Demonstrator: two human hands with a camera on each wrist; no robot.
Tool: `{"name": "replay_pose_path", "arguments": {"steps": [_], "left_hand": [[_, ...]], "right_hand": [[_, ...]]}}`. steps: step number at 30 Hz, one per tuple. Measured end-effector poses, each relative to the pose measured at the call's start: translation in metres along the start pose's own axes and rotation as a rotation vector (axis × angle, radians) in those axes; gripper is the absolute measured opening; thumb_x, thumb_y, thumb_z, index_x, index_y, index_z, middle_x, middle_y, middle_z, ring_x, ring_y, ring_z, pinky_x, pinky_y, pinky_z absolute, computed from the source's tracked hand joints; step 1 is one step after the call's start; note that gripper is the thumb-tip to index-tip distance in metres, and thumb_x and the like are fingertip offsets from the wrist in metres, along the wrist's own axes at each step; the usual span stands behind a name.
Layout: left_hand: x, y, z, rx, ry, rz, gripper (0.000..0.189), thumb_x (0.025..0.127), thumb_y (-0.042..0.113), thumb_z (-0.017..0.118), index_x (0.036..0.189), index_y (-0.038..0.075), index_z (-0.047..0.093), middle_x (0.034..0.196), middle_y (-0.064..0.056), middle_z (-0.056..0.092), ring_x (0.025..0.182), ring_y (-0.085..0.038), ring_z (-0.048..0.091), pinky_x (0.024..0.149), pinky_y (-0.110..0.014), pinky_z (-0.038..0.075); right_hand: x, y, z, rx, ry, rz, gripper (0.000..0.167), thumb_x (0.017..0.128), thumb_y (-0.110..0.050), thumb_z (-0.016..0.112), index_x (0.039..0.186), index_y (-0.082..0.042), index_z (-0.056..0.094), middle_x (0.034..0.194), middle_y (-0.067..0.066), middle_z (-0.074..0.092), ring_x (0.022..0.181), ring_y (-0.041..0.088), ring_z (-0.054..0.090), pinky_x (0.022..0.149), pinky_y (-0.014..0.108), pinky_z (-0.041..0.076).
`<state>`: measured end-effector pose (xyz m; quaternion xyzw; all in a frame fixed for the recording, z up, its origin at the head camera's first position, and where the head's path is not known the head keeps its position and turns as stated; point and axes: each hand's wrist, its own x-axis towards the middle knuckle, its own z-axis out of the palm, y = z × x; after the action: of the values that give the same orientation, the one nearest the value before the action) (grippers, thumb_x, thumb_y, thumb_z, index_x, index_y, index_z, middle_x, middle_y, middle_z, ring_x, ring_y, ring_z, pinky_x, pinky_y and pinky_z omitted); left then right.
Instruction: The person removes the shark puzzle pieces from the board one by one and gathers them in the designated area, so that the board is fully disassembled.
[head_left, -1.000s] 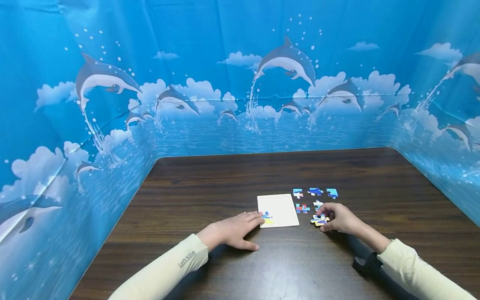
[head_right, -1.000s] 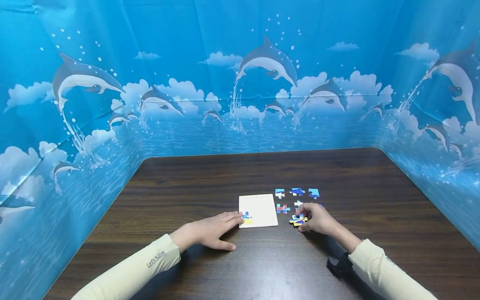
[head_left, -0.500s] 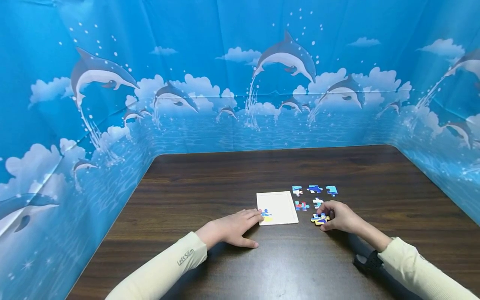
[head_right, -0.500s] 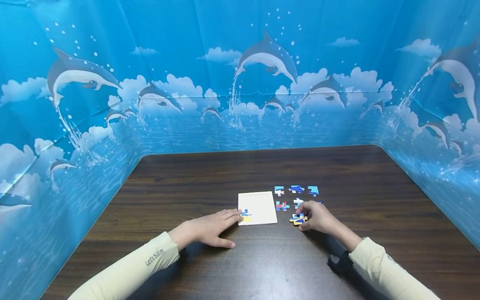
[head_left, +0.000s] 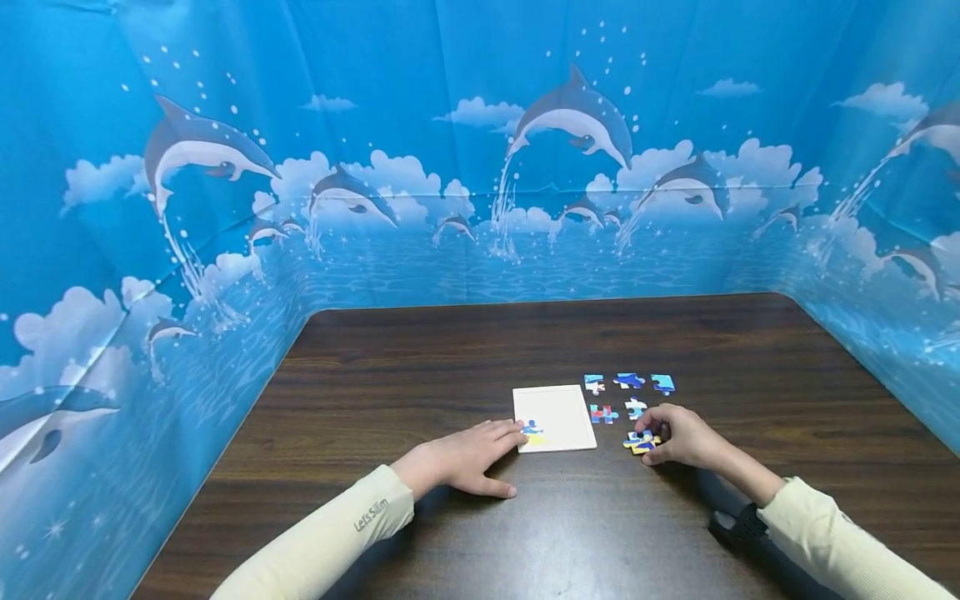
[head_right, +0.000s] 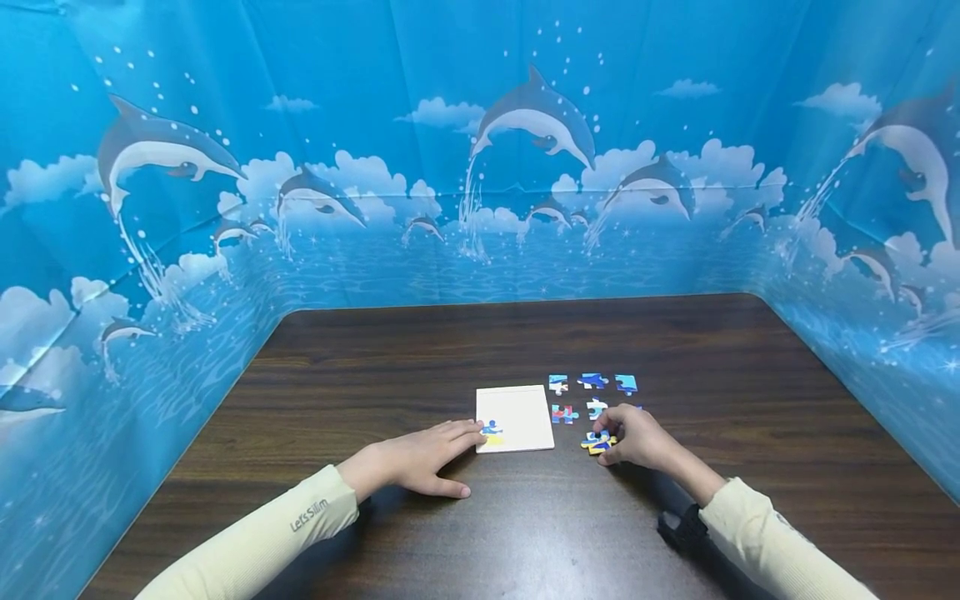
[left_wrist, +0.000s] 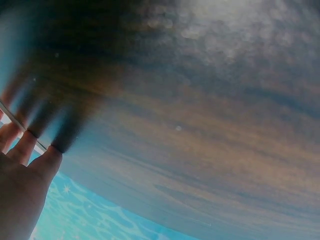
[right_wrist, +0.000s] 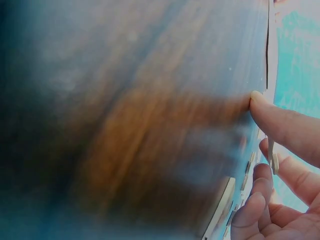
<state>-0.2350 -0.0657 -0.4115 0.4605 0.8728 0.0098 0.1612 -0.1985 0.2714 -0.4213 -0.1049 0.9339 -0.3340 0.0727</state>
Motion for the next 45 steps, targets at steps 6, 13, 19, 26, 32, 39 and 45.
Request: {"name": "replay_pose_path", "arguments": {"steps": [6, 13, 19, 26, 32, 39, 45], "left_hand": [[-0.001, 0.000, 0.002, -0.006, -0.014, -0.011, 0.073, 0.089, 0.052, 0.055, 0.147, 0.016, 0.029, 0.157, -0.005, 0.021, 0.145, -0.019, 0.021, 0.118, -0.036, 0.019], [-0.001, -0.001, 0.003, -0.002, -0.005, -0.012, 0.073, 0.088, 0.052, 0.055, 0.146, 0.016, 0.029, 0.157, -0.005, 0.022, 0.145, -0.019, 0.022, 0.118, -0.038, 0.020], [-0.001, 0.000, 0.002, 0.001, -0.002, -0.012, 0.073, 0.088, 0.051, 0.056, 0.146, 0.016, 0.029, 0.157, -0.005, 0.022, 0.145, -0.019, 0.023, 0.118, -0.038, 0.020], [-0.001, -0.001, 0.001, 0.000, 0.002, -0.009, 0.073, 0.089, 0.052, 0.055, 0.146, 0.016, 0.029, 0.157, -0.005, 0.022, 0.145, -0.019, 0.022, 0.118, -0.038, 0.020], [-0.001, -0.002, 0.001, -0.001, 0.006, -0.005, 0.072, 0.089, 0.051, 0.055, 0.146, 0.016, 0.029, 0.157, -0.005, 0.022, 0.145, -0.019, 0.022, 0.118, -0.039, 0.020], [-0.001, -0.001, 0.003, 0.012, 0.022, 0.010, 0.072, 0.089, 0.050, 0.056, 0.145, 0.015, 0.031, 0.155, -0.006, 0.024, 0.144, -0.020, 0.024, 0.118, -0.039, 0.022], [-0.002, 0.000, 0.002, 0.010, 0.011, 0.001, 0.072, 0.089, 0.051, 0.055, 0.146, 0.016, 0.030, 0.156, -0.005, 0.023, 0.145, -0.019, 0.022, 0.118, -0.039, 0.021]], "right_hand": [[-0.002, 0.001, 0.001, 0.012, -0.008, 0.007, 0.033, 0.065, -0.006, 0.083, 0.091, -0.005, 0.063, 0.083, 0.004, 0.056, 0.073, 0.017, 0.045, 0.061, 0.026, 0.037], [0.000, 0.002, 0.001, 0.012, -0.007, 0.004, 0.032, 0.064, -0.005, 0.083, 0.090, -0.005, 0.064, 0.082, 0.004, 0.056, 0.071, 0.016, 0.045, 0.059, 0.025, 0.037], [0.000, 0.002, 0.000, 0.030, -0.008, -0.016, 0.033, 0.063, -0.005, 0.083, 0.090, -0.003, 0.064, 0.084, 0.005, 0.056, 0.071, 0.015, 0.044, 0.059, 0.023, 0.038], [0.005, -0.003, -0.001, 0.192, -0.023, 0.044, 0.040, 0.067, -0.005, 0.081, 0.102, 0.002, 0.063, 0.090, 0.009, 0.056, 0.078, 0.018, 0.048, 0.063, 0.025, 0.043], [0.009, -0.013, -0.001, 0.346, -0.002, 0.063, 0.047, 0.071, -0.006, 0.079, 0.111, 0.007, 0.058, 0.098, 0.014, 0.058, 0.081, 0.016, 0.050, 0.061, 0.023, 0.047], [0.014, -0.022, 0.007, 0.466, 0.002, 0.056, 0.051, 0.075, -0.007, 0.076, 0.118, 0.009, 0.053, 0.103, 0.017, 0.058, 0.083, 0.013, 0.052, 0.064, 0.024, 0.051], [0.019, -0.031, 0.019, 0.530, 0.012, 0.044, 0.049, 0.075, -0.003, 0.074, 0.118, 0.010, 0.053, 0.113, 0.024, 0.057, 0.086, 0.014, 0.056, 0.066, 0.023, 0.053]]}}
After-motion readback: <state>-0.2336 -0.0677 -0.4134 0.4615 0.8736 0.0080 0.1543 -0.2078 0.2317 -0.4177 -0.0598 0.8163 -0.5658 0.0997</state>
